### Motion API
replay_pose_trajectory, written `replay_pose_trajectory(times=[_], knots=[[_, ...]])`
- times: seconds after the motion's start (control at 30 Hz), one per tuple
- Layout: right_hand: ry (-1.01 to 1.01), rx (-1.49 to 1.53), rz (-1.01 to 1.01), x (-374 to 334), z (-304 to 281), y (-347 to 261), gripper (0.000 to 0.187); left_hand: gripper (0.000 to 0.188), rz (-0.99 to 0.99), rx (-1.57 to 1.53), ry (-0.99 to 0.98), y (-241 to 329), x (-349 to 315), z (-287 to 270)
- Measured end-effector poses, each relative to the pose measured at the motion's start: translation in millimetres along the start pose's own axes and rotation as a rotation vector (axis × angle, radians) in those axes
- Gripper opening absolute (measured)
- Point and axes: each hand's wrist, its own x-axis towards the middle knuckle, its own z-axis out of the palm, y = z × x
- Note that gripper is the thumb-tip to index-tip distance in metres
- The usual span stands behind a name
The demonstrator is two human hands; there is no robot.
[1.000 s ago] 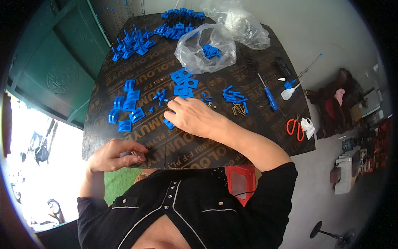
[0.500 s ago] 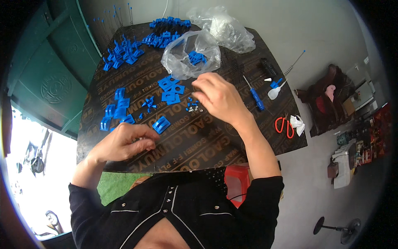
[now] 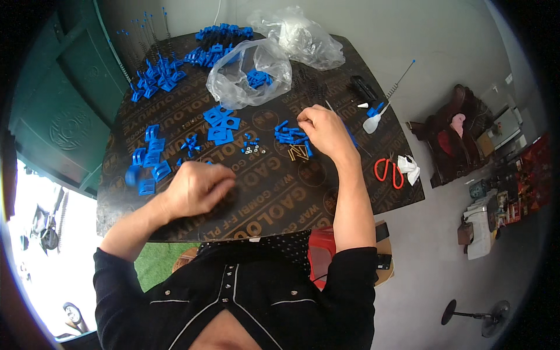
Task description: The person assembles small blue plastic components using a screwdriver to fasten them together with small screws.
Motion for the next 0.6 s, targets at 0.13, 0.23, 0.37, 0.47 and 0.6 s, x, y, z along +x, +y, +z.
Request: replay_pose_trajectory(times=[0.13, 0.23, 0.37, 0.47, 0.6], knots=[[0.001, 0.045, -0.01, -2, 4, 2, 0.013, 0.018, 0.422, 0.109, -0.053, 11, -10, 18], [-0.012, 0.071, 0.007, -4, 2, 3, 0.014, 0.018, 0.467, 0.125, -0.131, 20, -15, 27], [-0.017, 0.081, 0.026, -5, 4, 3, 0.014, 0.019, 0.437, 0.306, -0.184, 19, -13, 21], [-0.014, 0.079, 0.028, -5, 2, 3, 0.015, 0.027, 0.243, 0.438, -0.198, 8, -11, 14], [0.005, 0.08, 0.047, -5, 5, 9, 0.015, 0.038, -0.099, 0.507, -0.092, -2, -15, 5]])
